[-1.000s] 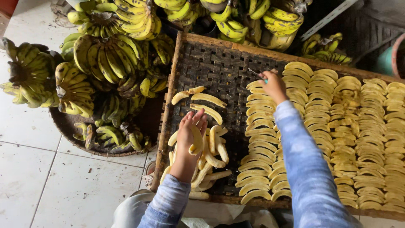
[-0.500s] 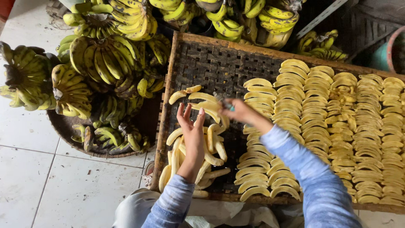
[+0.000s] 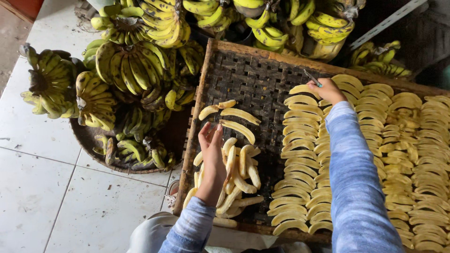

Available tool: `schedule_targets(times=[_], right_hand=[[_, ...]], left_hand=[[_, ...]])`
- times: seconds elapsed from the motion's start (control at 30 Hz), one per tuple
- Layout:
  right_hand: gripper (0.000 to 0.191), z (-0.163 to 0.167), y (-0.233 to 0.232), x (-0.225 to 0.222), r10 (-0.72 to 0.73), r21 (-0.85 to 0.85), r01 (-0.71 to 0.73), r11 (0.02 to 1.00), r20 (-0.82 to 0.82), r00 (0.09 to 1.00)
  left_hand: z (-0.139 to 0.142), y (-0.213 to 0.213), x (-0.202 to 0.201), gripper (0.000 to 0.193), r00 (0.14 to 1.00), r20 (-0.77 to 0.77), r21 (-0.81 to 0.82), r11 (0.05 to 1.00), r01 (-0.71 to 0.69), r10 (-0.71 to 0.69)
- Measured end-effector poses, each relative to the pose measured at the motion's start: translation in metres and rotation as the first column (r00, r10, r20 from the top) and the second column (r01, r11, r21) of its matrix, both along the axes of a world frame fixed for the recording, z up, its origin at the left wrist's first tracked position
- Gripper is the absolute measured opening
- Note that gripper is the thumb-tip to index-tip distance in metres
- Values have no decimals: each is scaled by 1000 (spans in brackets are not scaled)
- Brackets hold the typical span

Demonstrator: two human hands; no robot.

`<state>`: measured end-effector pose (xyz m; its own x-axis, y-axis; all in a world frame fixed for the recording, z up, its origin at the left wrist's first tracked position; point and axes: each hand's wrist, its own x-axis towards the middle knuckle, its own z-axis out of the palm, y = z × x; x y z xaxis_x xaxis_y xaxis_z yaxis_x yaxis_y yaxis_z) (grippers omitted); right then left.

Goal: The person sits on the floor beside a woven bamboo tray and slices peeled bananas into rounds with a small knife, placing each slice onto the tray in rows alongside already cut slices. They occasionally reposition the banana in hand and set trimmed pieces aside while filling the tray.

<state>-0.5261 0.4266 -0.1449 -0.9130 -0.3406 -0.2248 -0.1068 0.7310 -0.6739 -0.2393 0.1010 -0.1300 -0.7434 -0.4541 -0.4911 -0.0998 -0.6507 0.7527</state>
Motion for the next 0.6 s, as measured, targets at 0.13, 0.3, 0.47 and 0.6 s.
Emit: schedule_targets(times=[0.13,0.3,0.47,0.6], right_hand=[[23,-7,4,3,-32,-11,34,999,122,992],[30,-18,-4,15,-69,-58,59,997,-180,981],[16,-38,-75,67,-54,-154,27,988,-178,983],[33,-49,-143,124,306,134,-277,952,-331,893]], left_hand=[[3,-7,2,61,997,77,5,1000,13,-13],[7,-13,5,57,990,133,51,998,-47,40],[2,-16,6,50,984,147,69,992,-108,97],[-6,-12,7,45,984,139,117,985,-127,110]])
